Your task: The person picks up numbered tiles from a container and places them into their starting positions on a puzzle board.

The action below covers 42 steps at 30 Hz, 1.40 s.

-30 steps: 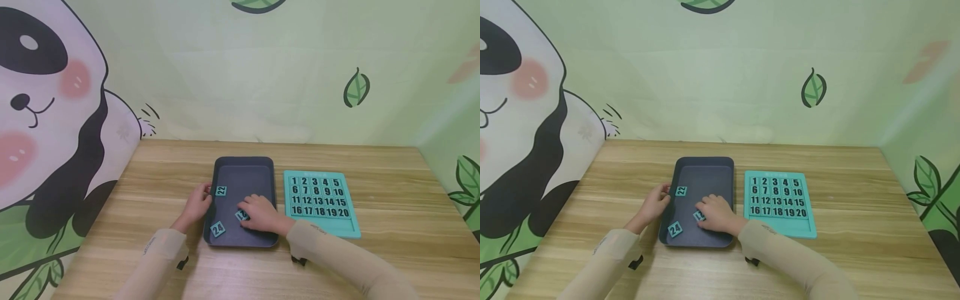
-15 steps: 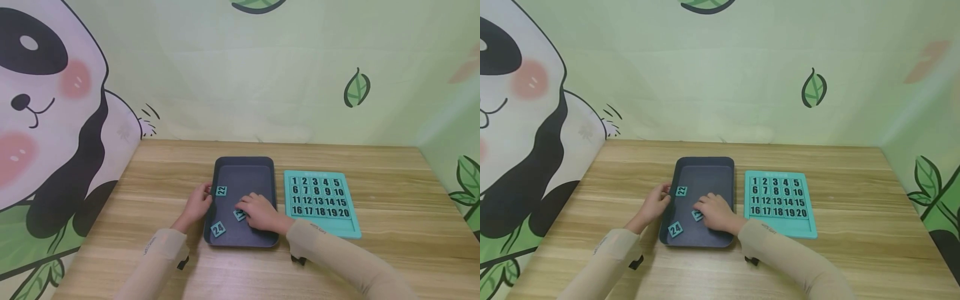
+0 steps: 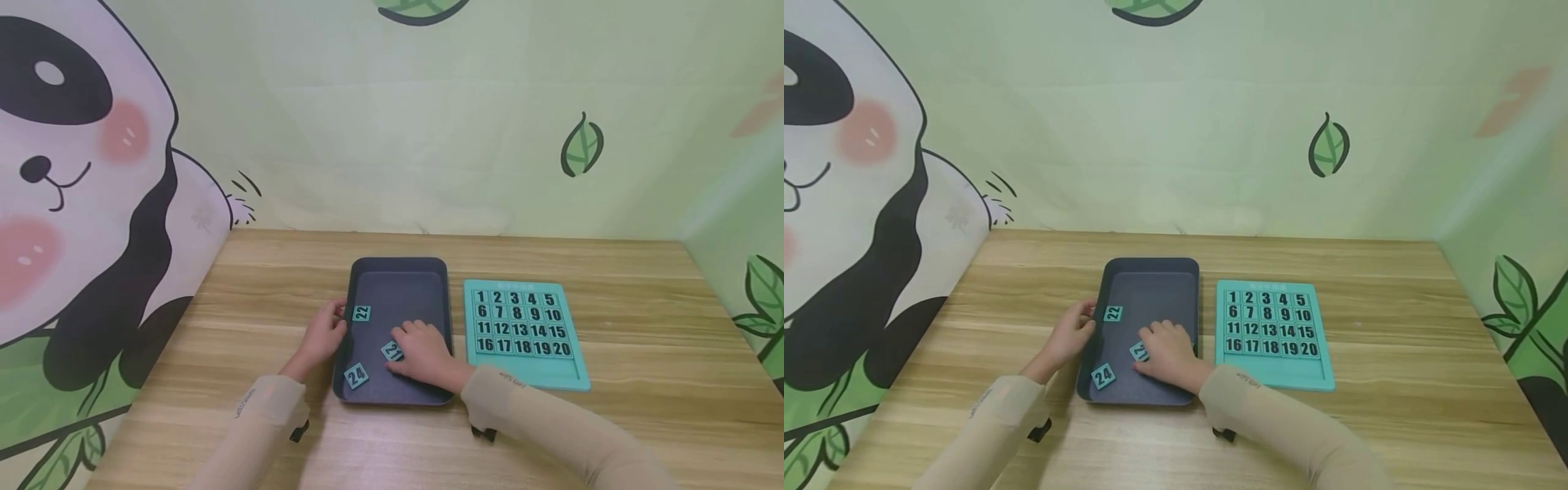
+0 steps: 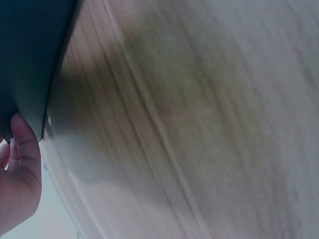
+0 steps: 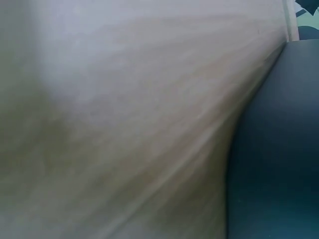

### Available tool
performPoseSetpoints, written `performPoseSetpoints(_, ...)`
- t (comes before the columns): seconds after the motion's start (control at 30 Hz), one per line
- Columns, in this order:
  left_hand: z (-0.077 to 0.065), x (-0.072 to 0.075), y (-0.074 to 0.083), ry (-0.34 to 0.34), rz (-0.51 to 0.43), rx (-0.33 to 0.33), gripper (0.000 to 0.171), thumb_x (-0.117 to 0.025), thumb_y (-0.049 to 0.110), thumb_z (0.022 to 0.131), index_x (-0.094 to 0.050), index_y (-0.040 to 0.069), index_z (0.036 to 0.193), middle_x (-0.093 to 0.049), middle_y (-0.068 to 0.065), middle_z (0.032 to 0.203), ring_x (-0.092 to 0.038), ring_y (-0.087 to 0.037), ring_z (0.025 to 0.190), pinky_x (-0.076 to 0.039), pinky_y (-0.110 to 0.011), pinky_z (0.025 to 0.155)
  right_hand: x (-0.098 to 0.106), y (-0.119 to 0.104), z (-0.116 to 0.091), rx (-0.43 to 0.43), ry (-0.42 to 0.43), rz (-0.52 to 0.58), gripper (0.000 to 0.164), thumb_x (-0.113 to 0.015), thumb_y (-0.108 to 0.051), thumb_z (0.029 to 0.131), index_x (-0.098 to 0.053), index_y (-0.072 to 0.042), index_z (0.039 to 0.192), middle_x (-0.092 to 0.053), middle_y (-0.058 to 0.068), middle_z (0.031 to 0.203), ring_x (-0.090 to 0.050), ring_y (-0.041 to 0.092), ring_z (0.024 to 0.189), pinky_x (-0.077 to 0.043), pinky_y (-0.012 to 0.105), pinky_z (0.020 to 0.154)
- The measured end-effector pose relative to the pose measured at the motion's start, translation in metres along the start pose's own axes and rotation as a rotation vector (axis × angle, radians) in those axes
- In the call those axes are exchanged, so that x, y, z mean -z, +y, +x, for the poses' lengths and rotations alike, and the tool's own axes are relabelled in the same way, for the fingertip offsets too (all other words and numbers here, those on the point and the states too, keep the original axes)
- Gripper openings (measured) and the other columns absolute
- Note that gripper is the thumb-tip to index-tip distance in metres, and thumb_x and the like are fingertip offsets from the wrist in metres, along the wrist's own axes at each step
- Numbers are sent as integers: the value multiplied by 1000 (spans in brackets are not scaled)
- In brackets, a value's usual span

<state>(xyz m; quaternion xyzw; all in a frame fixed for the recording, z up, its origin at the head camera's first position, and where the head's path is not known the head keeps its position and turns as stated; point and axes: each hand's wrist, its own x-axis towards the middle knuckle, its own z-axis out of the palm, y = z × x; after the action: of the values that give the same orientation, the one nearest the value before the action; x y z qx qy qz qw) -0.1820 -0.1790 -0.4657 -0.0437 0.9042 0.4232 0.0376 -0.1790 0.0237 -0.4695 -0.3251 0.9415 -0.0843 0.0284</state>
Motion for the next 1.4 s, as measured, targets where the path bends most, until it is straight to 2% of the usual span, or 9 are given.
performPoseSetpoints(0.23, -1, 0, 1, -1, -7, 3, 42, -43, 4, 87, -40, 3, 128, -52, -16, 110, -54, -25, 95, -48, -36, 79, 2, 0, -1, 31, -41, 34, 46, -61, -37, 77, -56, -11, 114, -57, 5, 101, -51, 17, 87, -45, 34, 75)
performPoseSetpoints(0.5, 0, 0, 0, -4, -9, -1, 42, -43, 4, 86, -40, 2, 128, -52, -16, 109, -54, -26, 94, -48, -37, 79, 10, 6, -4, 52, -53, 96, 39, -63, -31, 75, -61, -10, 108, -57, 4, 95, -49, 16, 83, -44, 30, 70)
performPoseSetpoints(0.67, 1, 0, -1, -6, -12, 13, 42, -44, 6, 87, -40, 4, 128, -51, -15, 110, -54, -26, 95, -48, -37, 80, 19, 14, -10, 67, -23, 127, 35, -64, -29, 73, -63, -12, 104, -55, 0, 91, -46, 14, 80, -40, 27, 68)
performPoseSetpoints(0.93, 1, -1, -2, 0, -5, -5, 42, -44, 5, 86, -41, 3, 128, -52, -16, 109, -54, -26, 93, -48, -37, 79, 44, 31, -29, 98, 44, 179, 33, -67, -23, 72, -63, -12, 103, -50, -2, 85, -40, 10, 74, -36, 21, 61)
performPoseSetpoints(1.13, 0, -1, -3, -8, 0, 9, 42, -43, 6, 87, -40, 4, 128, -50, -15, 110, -53, -24, 93, -48, -35, 77, 60, 50, -46, 68, 45, 224, 30, -68, -20, 73, -63, -12, 102, -51, -1, 87, -42, 9, 75, -38, 20, 61)
performPoseSetpoints(1.4, 1, -1, -3, -9, -3, 8, 43, -44, 5, 86, -39, 4, 129, -50, -16, 110, -53, -26, 94, -48, -36, 78, 61, 85, -68, -17, 32, 278, 31, -68, -21, 74, -62, -12, 104, -52, -2, 89, -47, 13, 79, -41, 22, 64)
